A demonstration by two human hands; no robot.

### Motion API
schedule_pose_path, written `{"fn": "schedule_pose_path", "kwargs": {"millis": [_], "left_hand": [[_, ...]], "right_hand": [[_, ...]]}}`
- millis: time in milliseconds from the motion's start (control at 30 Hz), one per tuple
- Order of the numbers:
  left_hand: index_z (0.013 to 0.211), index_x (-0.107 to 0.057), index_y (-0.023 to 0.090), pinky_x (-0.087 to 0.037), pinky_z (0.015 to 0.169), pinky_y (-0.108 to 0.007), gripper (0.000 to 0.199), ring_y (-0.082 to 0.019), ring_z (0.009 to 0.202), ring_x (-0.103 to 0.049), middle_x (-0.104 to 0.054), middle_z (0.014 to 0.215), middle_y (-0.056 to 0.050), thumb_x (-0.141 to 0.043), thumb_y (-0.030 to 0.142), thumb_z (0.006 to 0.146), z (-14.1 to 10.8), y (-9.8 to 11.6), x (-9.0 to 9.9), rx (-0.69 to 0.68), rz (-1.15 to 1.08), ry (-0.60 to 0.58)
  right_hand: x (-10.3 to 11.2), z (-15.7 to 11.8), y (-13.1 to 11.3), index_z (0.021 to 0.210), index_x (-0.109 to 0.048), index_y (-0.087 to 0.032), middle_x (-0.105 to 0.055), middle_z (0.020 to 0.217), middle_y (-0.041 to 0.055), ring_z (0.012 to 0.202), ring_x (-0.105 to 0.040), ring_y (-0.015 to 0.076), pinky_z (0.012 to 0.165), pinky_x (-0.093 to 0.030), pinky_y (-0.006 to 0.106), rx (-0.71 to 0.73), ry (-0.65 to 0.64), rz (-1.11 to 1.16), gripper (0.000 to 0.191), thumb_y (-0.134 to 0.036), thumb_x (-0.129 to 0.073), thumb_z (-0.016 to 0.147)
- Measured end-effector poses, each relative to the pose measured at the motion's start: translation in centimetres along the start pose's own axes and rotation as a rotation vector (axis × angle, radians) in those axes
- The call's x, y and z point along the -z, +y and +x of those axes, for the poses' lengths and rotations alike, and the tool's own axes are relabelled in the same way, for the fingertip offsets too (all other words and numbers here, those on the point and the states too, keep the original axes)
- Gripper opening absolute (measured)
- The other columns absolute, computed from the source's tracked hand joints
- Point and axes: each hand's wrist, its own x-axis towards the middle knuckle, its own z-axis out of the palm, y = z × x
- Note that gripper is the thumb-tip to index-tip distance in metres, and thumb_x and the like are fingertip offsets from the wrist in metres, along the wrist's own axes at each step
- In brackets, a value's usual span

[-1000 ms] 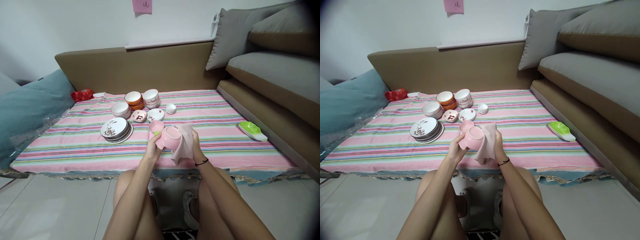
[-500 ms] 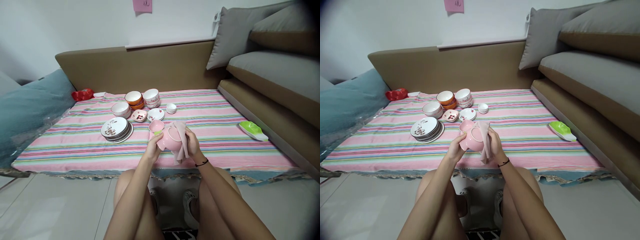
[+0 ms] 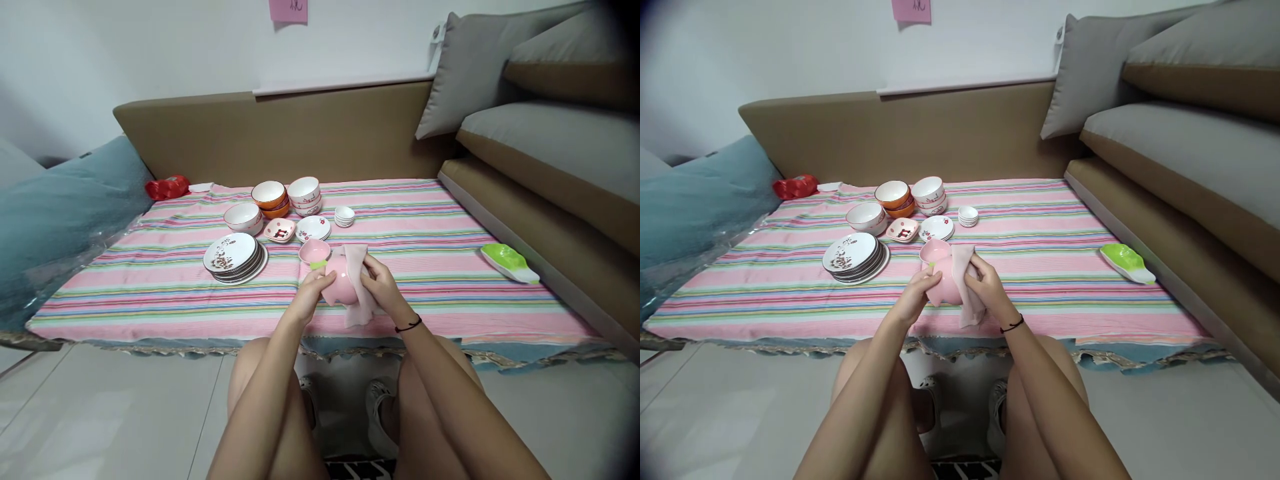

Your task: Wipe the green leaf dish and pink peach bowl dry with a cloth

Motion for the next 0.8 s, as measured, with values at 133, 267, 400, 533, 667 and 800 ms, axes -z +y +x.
{"fn": "schedule_pose_path", "kwargs": {"millis": [133,267,400,533,667,800], "left_hand": [[0.075,-0.063,0.013,-0.031,0.051,-0.019,0.029,-0.008,0.055,-0.046,-0.056,0.063,0.000,-0.071,0.040,0.068,-0.3,0.0,0.0,-0.040,0.144,-0.049],[0.073,-0.062,0.016,-0.030,0.048,-0.021,0.019,-0.010,0.048,-0.045,-0.057,0.056,0.001,-0.067,0.034,0.073,-0.5,0.0,-0.3,-0.067,0.252,-0.127],[0.065,-0.058,0.017,-0.026,0.044,-0.022,0.015,-0.010,0.038,-0.042,-0.052,0.043,0.003,-0.063,0.028,0.074,-0.5,-0.2,-0.6,-0.017,0.297,-0.166],[0.065,-0.061,0.015,-0.031,0.050,-0.023,0.022,-0.011,0.047,-0.046,-0.055,0.050,0.001,-0.063,0.034,0.076,-0.2,-0.4,-0.9,-0.040,0.201,-0.099],[0.064,-0.062,0.015,-0.036,0.061,-0.025,0.033,-0.014,0.061,-0.051,-0.060,0.062,-0.003,-0.063,0.045,0.076,0.1,-0.6,-1.0,-0.087,0.132,-0.021],[0.058,-0.056,0.016,-0.027,0.050,-0.024,0.036,-0.010,0.046,-0.040,-0.046,0.044,0.002,-0.064,0.047,0.075,0.1,-0.9,-0.9,-0.078,0.291,-0.064]], "right_hand": [[0.1,0.0,-0.1,0.105,-0.062,-0.020,-0.064,0.106,0.0053,0.101,-0.056,0.0217,0.092,-0.041,0.034,0.049,-0.005,-0.116,0.031,-0.036,-0.058,0.079],[-0.1,-0.1,-0.3,0.087,-0.060,-0.020,-0.059,0.089,0.0031,0.087,-0.053,0.0194,0.081,-0.042,0.031,0.112,-0.068,-0.339,0.018,-0.037,-0.057,0.080],[-0.6,-0.2,-0.4,0.081,-0.058,-0.020,-0.054,0.081,0.0025,0.080,-0.050,0.0181,0.074,-0.040,0.030,0.163,-0.175,-0.447,0.017,-0.036,-0.053,0.085],[-0.9,-0.1,-0.1,0.080,-0.056,-0.021,-0.055,0.082,0.0029,0.079,-0.051,0.0176,0.075,-0.040,0.030,0.156,-0.139,-0.351,0.022,-0.036,-0.044,0.090],[-1.1,0.0,0.6,0.073,-0.052,-0.020,-0.053,0.078,0.0013,0.075,-0.049,0.0161,0.072,-0.039,0.028,0.087,-0.048,-0.269,0.023,-0.035,-0.044,0.089],[-1.1,0.0,0.8,0.073,-0.052,-0.020,-0.052,0.073,-0.0001,0.071,-0.047,0.0153,0.066,-0.038,0.026,-0.047,-0.002,-0.171,0.022,-0.036,-0.046,0.087]]}}
